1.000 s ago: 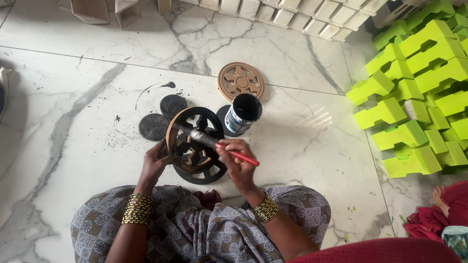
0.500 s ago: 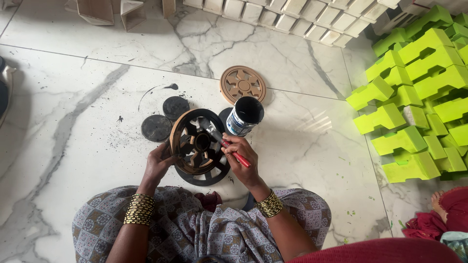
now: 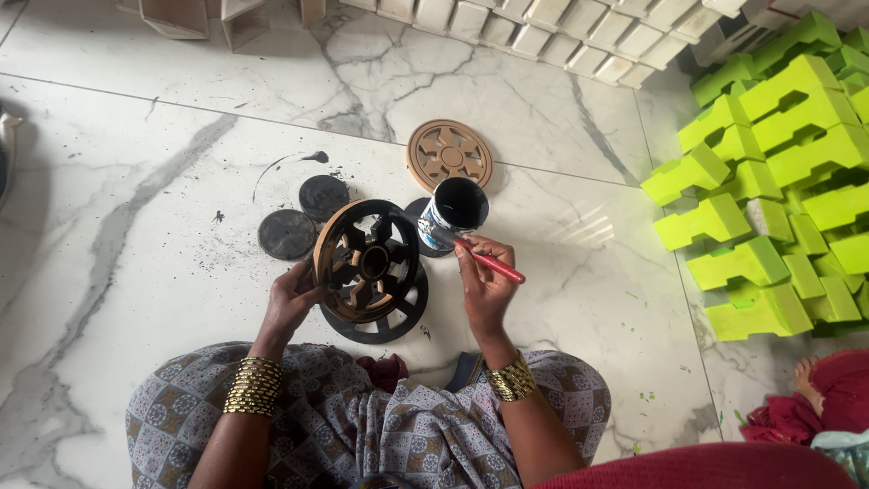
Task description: The person sits on the floor painting decorative wooden wheel-shaped cutouts black. They hold each piece steady with one hand while applying black paint with a brush, dipping the brush into a paint can between strokes and rotating the piece to reach different areas.
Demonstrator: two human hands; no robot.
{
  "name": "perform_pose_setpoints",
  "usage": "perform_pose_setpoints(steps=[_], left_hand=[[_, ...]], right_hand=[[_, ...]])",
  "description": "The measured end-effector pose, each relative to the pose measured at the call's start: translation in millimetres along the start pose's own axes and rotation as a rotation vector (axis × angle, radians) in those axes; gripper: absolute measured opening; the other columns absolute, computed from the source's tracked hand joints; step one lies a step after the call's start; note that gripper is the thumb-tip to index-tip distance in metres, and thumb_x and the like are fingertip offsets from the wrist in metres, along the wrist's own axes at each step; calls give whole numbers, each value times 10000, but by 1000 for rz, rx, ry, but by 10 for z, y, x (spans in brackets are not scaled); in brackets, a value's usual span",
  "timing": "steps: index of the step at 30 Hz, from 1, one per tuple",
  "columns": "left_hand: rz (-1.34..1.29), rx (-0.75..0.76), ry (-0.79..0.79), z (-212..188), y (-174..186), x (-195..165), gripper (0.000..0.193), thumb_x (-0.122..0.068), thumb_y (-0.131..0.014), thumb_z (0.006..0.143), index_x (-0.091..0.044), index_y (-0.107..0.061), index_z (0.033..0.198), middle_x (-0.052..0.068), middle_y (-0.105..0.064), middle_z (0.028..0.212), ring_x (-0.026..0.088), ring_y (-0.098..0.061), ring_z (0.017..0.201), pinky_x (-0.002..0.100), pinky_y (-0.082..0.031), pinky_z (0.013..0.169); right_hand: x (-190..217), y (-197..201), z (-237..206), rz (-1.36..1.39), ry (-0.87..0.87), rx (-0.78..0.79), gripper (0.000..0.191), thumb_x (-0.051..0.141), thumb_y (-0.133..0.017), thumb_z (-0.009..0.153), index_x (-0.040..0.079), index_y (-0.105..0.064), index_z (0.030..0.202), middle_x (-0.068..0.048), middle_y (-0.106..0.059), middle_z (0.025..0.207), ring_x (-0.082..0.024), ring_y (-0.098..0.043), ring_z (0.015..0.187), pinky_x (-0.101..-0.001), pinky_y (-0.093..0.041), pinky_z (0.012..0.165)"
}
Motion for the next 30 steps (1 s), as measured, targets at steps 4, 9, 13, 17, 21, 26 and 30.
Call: perform_pose_setpoints(steps=[4,9,13,17,21,26,30], left_hand=[[-46,-2,15,-15,8,-33,518,66,-668,862,50,-576,1371,162,-741,1193,206,-718,1081,365,-601,936],[-79,-17,5,-14,24,-37,509,58,-682,862,52,-579,1360,158,-732,1204,202,-700,1103,353,-578,948],[30,-10,-4,-14,13,4,422,36,-712,876,89,-625,1285,177,-756,1163,213,-728,1063,360,-616,928],[72,-7,-77,-10,-36,-50,477,29,-729,852,60,-617,1315,154,-747,1176,187,-706,1067,349,-596,921],[101,4,-82,-78,-76,-102,483,16,-724,842,48,-612,1311,142,-759,1161,183,-728,1059,344,-617,906],[165,-2,-74,-80,-97,-132,494,8,-754,836,41,-625,1312,167,-767,1149,201,-734,1058,348,-619,906],[157,8,-86,-75,-110,-131,512,-2,-756,838,32,-615,1330,168,-761,1163,204,-732,1068,349,-618,919]], right_hand=[[-184,-112,-141,33,-134,41,147,-15,-700,973,-18,-561,1018,-191,-692,1105,-191,-736,999,-260,-667,825],[-16,-120,-285,-93,-157,153,133,-9,-703,948,1,-573,975,-202,-706,1115,-210,-758,982,-252,-671,780],[274,-113,-162,-127,72,218,123,-34,-679,962,27,-576,987,-185,-682,1197,-263,-740,1111,-281,-689,843],[432,-311,-175,-109,153,461,182,-102,-663,954,37,-548,977,-169,-669,1238,-332,-674,1249,-352,-639,986],[509,-422,-221,-406,287,719,240,-155,-588,875,47,-518,986,-144,-683,1263,-319,-630,1330,-328,-634,989],[549,-180,-65,-427,170,642,209,-90,-652,944,62,-543,1036,-136,-727,1254,-278,-684,1272,-332,-650,984],[545,-90,-16,-100,112,484,193,-72,-625,1002,45,-480,1052,-163,-703,1238,-314,-672,1294,-350,-639,1008]])
Point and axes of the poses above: each hand's wrist, its own z-axis towards the middle knuckle, its own y-axis out of the back of the hand, x = y × z, the point moved 5 cm from there along z, towards the middle knuckle
